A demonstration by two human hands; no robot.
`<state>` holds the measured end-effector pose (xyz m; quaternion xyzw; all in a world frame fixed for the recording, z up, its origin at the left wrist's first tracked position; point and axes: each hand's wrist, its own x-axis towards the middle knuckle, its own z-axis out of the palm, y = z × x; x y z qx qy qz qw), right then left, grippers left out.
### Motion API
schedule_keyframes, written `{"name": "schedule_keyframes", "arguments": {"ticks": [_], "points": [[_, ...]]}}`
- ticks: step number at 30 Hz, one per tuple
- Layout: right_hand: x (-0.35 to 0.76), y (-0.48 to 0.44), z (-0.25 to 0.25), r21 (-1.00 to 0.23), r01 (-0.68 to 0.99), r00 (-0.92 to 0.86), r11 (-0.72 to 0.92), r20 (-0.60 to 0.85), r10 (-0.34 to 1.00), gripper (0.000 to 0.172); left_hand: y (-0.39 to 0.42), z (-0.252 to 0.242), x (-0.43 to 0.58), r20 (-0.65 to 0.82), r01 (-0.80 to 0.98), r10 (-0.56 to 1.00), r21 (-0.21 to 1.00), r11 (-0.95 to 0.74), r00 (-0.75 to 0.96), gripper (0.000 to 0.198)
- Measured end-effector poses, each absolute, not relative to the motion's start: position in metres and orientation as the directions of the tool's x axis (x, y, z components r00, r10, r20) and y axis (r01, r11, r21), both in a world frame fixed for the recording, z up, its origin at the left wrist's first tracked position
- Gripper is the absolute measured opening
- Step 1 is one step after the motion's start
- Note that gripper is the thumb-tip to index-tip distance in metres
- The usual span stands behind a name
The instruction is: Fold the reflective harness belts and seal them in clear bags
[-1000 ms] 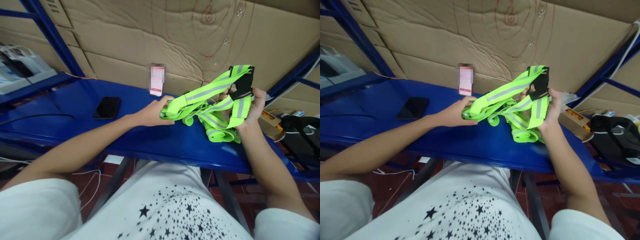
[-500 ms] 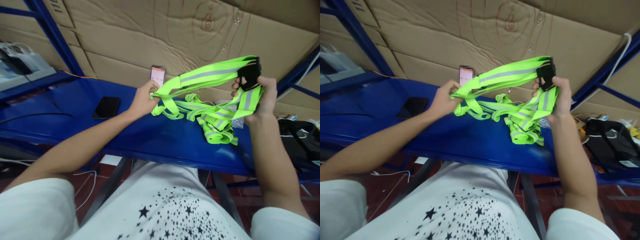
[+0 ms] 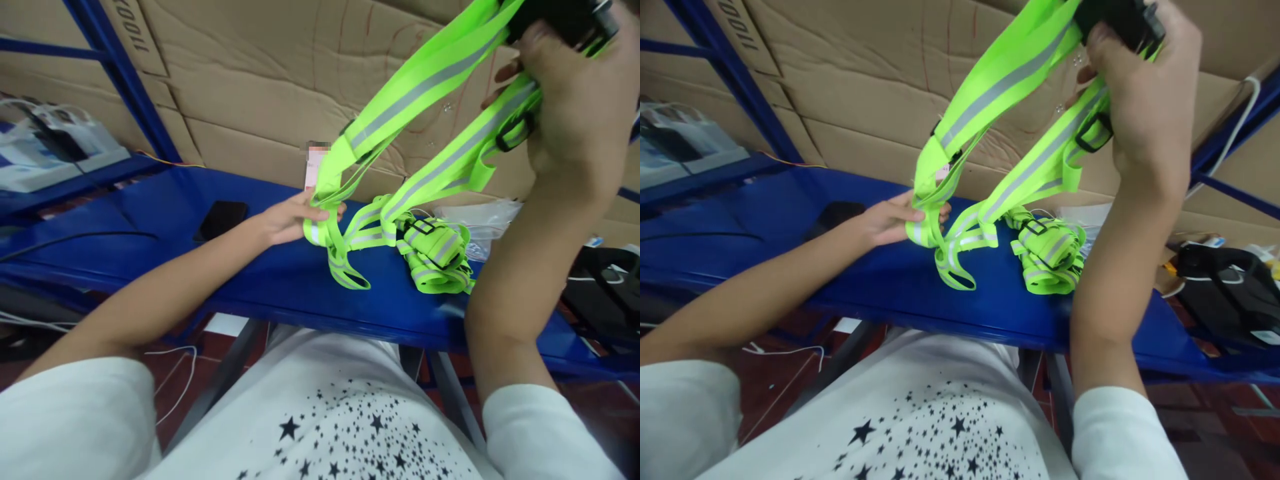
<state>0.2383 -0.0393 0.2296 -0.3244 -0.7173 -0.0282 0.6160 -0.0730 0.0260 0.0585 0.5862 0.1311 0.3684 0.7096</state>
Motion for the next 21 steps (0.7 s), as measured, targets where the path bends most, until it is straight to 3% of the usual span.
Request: {"name": "schedule_keyframes", "arguments": {"ticks": [3,7,9,12,14,17,19,21], "points": [[0.243,-0.034,0.229,-0.199,0.655,-0.102,0.729,0.932,0.347,0.01,0.021,0.052,-0.072,0.179,-0.285,0.553,0.952,0.111,0.813,0.058],[0.244,-0.036,0.221,-0.079,0.842,-0.119,0.534,0.938,0.326,0.022,0.024,0.042,-0.065,0.097,-0.132,0.633,0.991,0.007,0.768,0.054],[0.239,-0.038,0.219,-0.092,0.864,-0.09,0.495,0.939,0.332,0.025,0.028,0.037,-0.062,0.084,-0.045,0.66,0.996,-0.076,0.746,0.065],[0.226,-0.042,0.219,-0.137,0.871,-0.142,0.472,0.85,0.508,0.025,0.033,0.043,-0.057,0.262,-0.065,0.695,0.953,-0.297,0.669,0.095],[0.217,-0.044,0.218,-0.118,0.868,-0.284,0.482,0.678,0.678,0.024,0.032,0.06,-0.05,0.47,-0.11,0.674,0.857,-0.504,0.569,0.101],[0.208,-0.043,0.215,-0.113,0.813,-0.468,0.571,0.458,0.756,0.032,0.026,0.105,-0.035,0.672,-0.122,0.601,0.704,-0.7,0.433,0.077],[0.204,-0.039,0.212,-0.157,0.796,-0.484,0.584,0.416,0.77,0.031,0.02,0.139,-0.023,0.677,-0.09,0.616,0.699,-0.709,0.403,0.046],[0.203,-0.034,0.208,-0.204,0.816,-0.452,0.541,0.359,0.817,0.022,0.017,0.165,-0.013,0.617,0.019,0.588,0.682,-0.732,0.523,0.024]]}}
